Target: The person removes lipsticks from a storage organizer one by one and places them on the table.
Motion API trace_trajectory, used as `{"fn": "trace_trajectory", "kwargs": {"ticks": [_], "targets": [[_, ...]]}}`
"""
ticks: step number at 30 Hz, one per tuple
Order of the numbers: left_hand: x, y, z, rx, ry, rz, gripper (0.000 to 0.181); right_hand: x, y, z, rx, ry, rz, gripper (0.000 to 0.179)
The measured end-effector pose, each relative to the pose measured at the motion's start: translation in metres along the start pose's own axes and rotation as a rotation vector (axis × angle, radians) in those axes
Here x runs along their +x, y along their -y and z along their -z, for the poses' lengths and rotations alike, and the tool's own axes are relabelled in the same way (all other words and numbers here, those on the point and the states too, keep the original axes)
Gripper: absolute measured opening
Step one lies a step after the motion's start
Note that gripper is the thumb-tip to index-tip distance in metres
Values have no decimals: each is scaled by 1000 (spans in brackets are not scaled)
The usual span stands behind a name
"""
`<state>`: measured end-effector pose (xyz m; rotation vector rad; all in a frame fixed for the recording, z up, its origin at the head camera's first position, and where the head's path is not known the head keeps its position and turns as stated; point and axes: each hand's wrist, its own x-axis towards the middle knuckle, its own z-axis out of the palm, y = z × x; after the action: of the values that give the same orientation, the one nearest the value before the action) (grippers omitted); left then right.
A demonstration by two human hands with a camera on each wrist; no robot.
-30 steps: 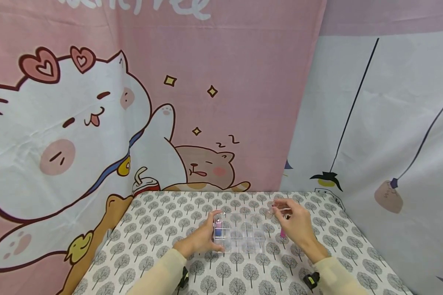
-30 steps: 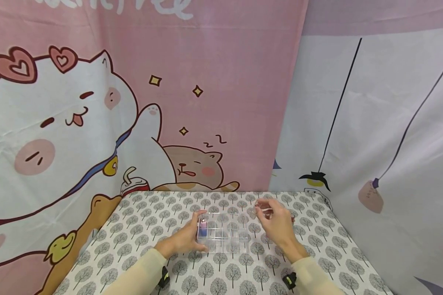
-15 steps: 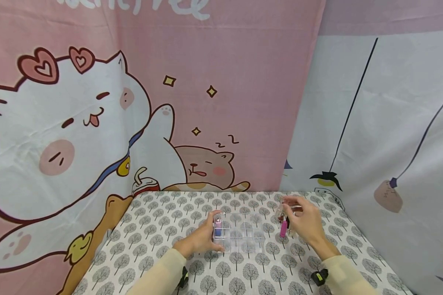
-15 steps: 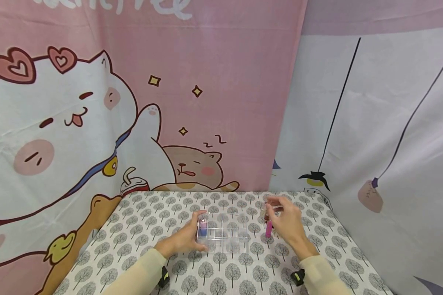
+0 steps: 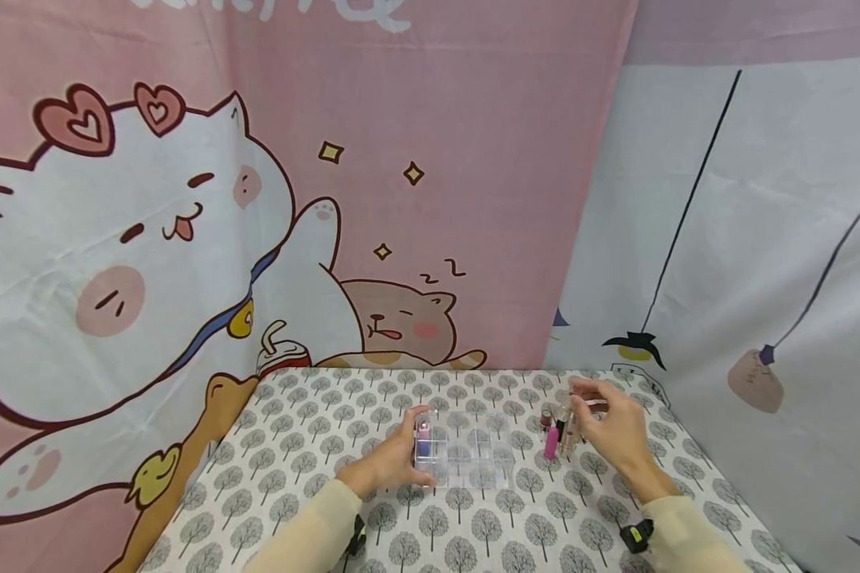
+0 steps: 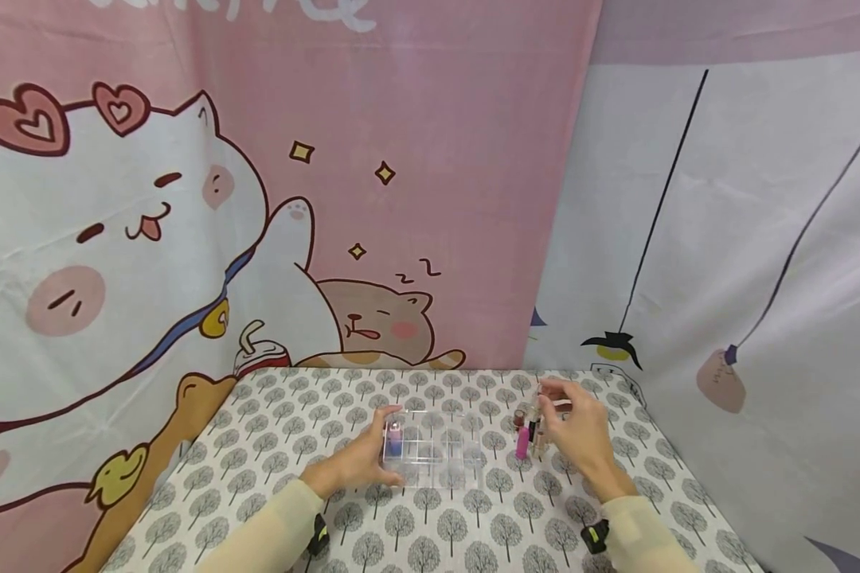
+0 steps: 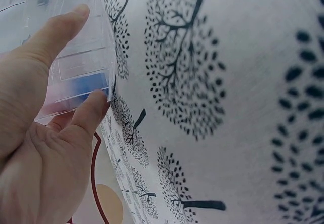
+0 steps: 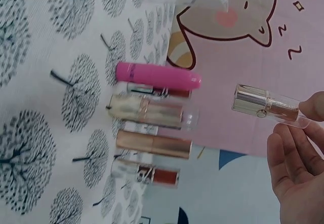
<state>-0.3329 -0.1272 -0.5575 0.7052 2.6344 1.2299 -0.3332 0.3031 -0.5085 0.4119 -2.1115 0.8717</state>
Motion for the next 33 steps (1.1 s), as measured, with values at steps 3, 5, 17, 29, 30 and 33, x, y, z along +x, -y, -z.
{"fn": "trace_trajectory", "kwargs": {"ticks": [3,5,17,29,30,33], "targets": [[0,0,0,-1,-1,-8,138,-1,-5,3,-10,1,-7,29],[0,0,0,-1,-2,-11,138,-2,-9,6,-13,10,-15,29],[0,0,1,-8,0,-12,138,-8,-27,17,-36,28,-86,32],[0,-1,0,-18,-1,-8,139,-19,-43,21,-76,105,-55,33],[0,-1,0,-21,-2,-7,138,-20,-44,21,-80,122,-62,33],[0,-2,1,-27,-2,-10,139,-22,-48,22,-91,180,-95,33]]}}
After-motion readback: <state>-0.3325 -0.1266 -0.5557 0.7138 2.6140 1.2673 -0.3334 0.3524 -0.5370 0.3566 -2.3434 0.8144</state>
